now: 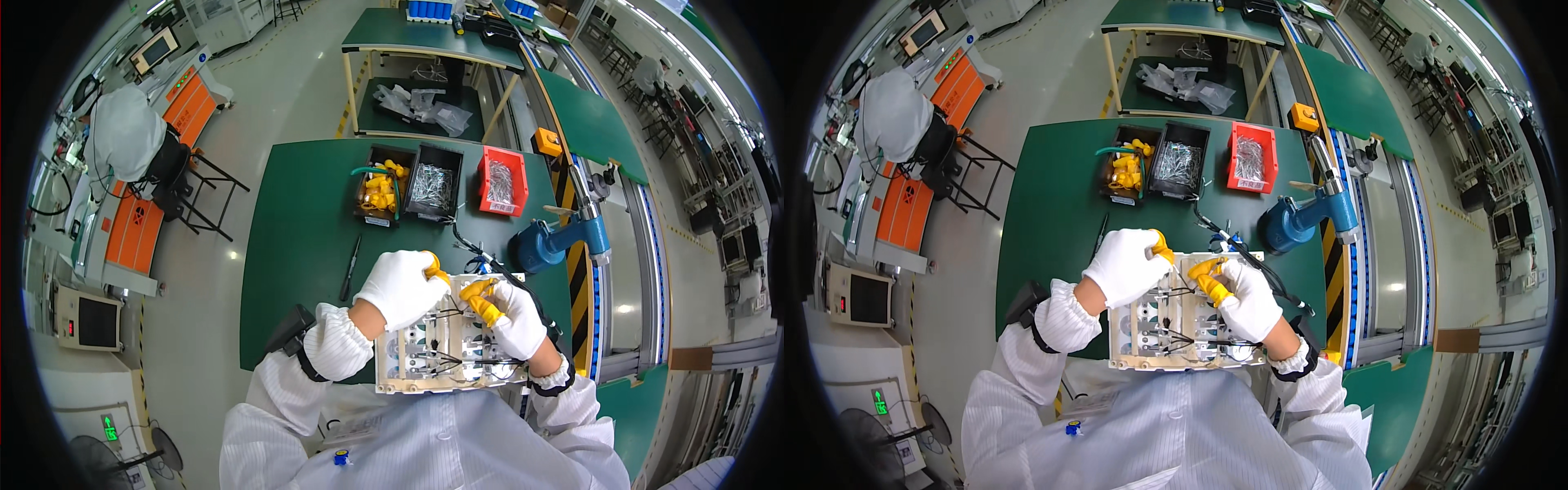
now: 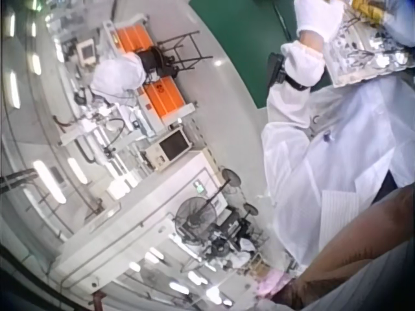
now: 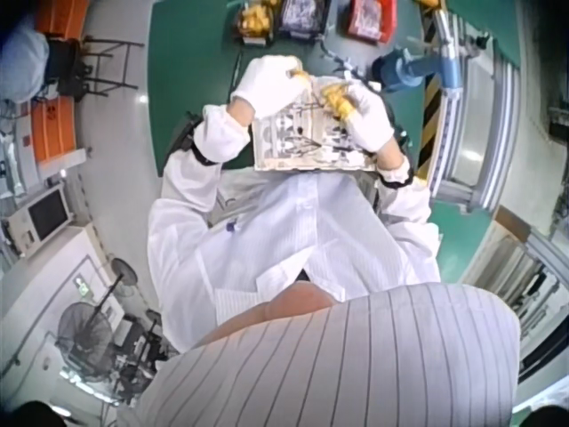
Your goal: The recorder assembles a component, possibly a battery pack, by securing wires and connectors, then places it onto a moving conveyor belt for downstream processing.
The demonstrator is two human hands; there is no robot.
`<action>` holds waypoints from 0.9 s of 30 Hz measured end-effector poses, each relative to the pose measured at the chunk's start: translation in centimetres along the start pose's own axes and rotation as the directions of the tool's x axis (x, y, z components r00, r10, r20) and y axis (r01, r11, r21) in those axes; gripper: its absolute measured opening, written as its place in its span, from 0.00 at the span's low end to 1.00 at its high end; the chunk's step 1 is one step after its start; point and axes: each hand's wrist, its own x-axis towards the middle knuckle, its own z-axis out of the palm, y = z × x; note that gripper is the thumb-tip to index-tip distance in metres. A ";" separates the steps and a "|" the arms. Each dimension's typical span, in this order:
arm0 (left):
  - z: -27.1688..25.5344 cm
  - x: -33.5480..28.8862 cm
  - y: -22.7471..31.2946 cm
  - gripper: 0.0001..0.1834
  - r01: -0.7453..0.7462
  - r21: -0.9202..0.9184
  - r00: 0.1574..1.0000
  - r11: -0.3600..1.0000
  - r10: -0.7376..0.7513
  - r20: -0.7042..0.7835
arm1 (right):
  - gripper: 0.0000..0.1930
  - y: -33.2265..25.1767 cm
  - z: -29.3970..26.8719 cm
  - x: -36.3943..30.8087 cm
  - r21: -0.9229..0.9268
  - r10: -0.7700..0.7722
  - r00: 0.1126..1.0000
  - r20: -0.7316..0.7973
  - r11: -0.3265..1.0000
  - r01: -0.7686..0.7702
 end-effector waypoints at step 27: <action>-1.5 3.1 -7.1 0.23 0.024 -0.008 0.897 1.000 -0.018 0.442 | 0.12 -6.5 2.6 5.4 -0.749 0.170 0.962 0.216 0.661 0.051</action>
